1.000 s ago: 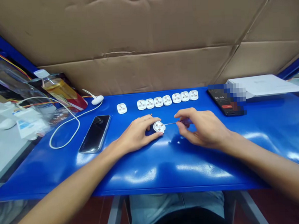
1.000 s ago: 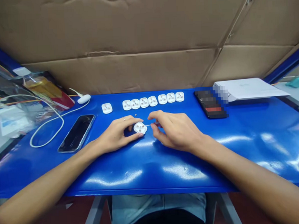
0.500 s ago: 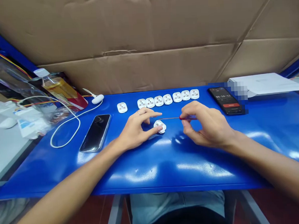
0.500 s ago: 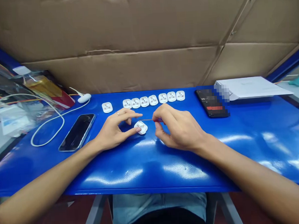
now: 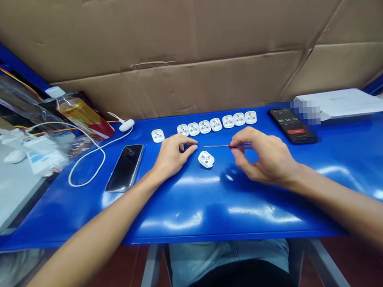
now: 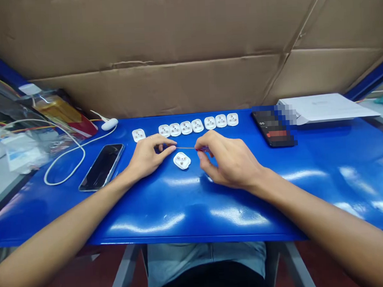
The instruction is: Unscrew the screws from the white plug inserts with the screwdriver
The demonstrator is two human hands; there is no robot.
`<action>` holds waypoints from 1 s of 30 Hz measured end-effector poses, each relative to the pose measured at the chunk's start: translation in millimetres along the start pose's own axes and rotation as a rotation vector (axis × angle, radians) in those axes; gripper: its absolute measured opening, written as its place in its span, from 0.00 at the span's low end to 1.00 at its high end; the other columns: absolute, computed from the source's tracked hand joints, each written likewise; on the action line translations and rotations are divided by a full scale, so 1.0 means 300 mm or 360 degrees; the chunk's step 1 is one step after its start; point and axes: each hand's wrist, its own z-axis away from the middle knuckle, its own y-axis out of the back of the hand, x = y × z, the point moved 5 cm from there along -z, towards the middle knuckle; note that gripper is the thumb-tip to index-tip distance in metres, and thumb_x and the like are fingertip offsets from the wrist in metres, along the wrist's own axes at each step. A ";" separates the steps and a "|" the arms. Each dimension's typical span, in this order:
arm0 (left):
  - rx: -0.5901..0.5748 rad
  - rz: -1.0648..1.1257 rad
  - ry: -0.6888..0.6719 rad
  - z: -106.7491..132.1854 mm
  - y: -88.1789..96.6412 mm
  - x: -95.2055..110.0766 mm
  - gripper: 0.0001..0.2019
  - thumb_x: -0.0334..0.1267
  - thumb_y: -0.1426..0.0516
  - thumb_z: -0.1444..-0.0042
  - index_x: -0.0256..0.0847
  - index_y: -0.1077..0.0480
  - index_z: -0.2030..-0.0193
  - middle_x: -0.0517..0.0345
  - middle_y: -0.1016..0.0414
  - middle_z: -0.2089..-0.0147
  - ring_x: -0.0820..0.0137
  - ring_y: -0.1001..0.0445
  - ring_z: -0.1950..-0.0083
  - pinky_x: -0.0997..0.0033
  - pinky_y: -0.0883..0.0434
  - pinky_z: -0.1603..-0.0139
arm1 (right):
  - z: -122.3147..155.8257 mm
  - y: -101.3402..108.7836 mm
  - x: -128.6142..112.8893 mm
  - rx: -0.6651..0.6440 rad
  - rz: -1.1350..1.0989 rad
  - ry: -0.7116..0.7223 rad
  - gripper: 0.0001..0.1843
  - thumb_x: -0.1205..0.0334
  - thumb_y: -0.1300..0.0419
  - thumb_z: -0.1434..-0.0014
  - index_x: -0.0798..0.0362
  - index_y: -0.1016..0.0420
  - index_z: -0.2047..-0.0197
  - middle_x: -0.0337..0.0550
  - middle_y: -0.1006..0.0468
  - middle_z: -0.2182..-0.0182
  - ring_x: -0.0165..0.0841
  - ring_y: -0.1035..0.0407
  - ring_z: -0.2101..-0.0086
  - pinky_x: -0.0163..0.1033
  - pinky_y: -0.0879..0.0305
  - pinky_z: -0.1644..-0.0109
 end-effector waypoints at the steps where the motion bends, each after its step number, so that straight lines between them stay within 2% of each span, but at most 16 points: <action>1: -0.0002 -0.0017 0.0018 -0.003 -0.003 -0.006 0.08 0.38 0.35 0.35 0.42 0.15 0.53 0.56 0.19 0.61 0.69 0.29 0.66 0.68 0.32 0.61 | 0.000 -0.002 0.001 -0.0005 0.0001 -0.0011 0.07 0.69 0.39 0.33 0.50 0.30 0.53 0.42 0.17 0.61 0.33 0.20 0.68 0.36 0.28 0.68; 4: 0.0067 0.0000 0.0067 -0.005 0.011 -0.013 0.13 0.40 0.35 0.35 0.42 0.17 0.46 0.55 0.19 0.58 0.70 0.30 0.66 0.68 0.32 0.60 | 0.001 -0.001 0.004 -0.0017 0.0012 -0.0035 0.06 0.67 0.40 0.33 0.50 0.30 0.53 0.41 0.17 0.62 0.32 0.20 0.70 0.35 0.29 0.69; 7: 0.0044 0.0230 0.0188 -0.001 0.035 -0.012 0.17 0.45 0.38 0.33 0.40 0.19 0.43 0.54 0.18 0.56 0.71 0.32 0.68 0.68 0.32 0.62 | 0.002 0.001 0.007 -0.0048 0.0026 -0.0050 0.07 0.68 0.40 0.34 0.50 0.30 0.53 0.38 0.17 0.66 0.31 0.21 0.72 0.35 0.30 0.70; 10: -0.0205 0.0391 0.0243 0.007 0.038 0.010 0.20 0.52 0.38 0.34 0.39 0.17 0.48 0.54 0.19 0.61 0.70 0.31 0.68 0.69 0.35 0.66 | 0.004 -0.003 0.009 -0.0104 0.0033 -0.0045 0.05 0.67 0.41 0.33 0.49 0.30 0.54 0.37 0.17 0.68 0.31 0.22 0.73 0.35 0.32 0.70; 12: -0.0346 0.0417 0.0216 0.016 0.032 0.030 0.22 0.55 0.35 0.37 0.41 0.17 0.47 0.56 0.19 0.63 0.71 0.33 0.69 0.70 0.37 0.67 | 0.005 -0.010 0.008 -0.0151 0.0014 -0.0020 0.05 0.67 0.41 0.32 0.50 0.30 0.54 0.38 0.17 0.66 0.31 0.21 0.71 0.35 0.32 0.70; 16: -0.0451 0.0379 0.0075 0.033 0.013 0.057 0.26 0.57 0.28 0.46 0.43 0.17 0.46 0.56 0.19 0.59 0.70 0.33 0.65 0.69 0.35 0.64 | 0.007 -0.018 0.002 -0.0191 -0.0032 0.0023 0.05 0.67 0.42 0.31 0.50 0.31 0.53 0.39 0.16 0.65 0.32 0.21 0.70 0.36 0.33 0.69; 22: -0.0465 0.0383 -0.0008 0.042 0.002 0.064 0.21 0.53 0.30 0.42 0.44 0.17 0.47 0.57 0.21 0.61 0.69 0.32 0.64 0.69 0.35 0.62 | 0.008 -0.016 -0.002 -0.0199 -0.0043 0.0023 0.04 0.66 0.42 0.31 0.49 0.31 0.53 0.39 0.16 0.65 0.32 0.21 0.70 0.36 0.33 0.69; 26: -0.0498 0.0454 0.0012 0.046 -0.008 0.066 0.19 0.51 0.31 0.40 0.44 0.17 0.46 0.57 0.20 0.60 0.69 0.30 0.63 0.68 0.33 0.60 | 0.007 -0.017 -0.005 -0.0214 -0.0054 0.0028 0.04 0.65 0.41 0.30 0.50 0.30 0.53 0.39 0.15 0.66 0.32 0.20 0.70 0.35 0.32 0.69; 30: -0.0478 0.0426 0.0026 0.050 -0.019 0.066 0.19 0.51 0.31 0.40 0.43 0.17 0.47 0.60 0.21 0.63 0.71 0.31 0.65 0.69 0.35 0.62 | 0.004 -0.013 -0.010 -0.0175 0.0004 0.0031 0.04 0.62 0.42 0.28 0.51 0.28 0.52 0.39 0.15 0.70 0.32 0.21 0.74 0.35 0.33 0.71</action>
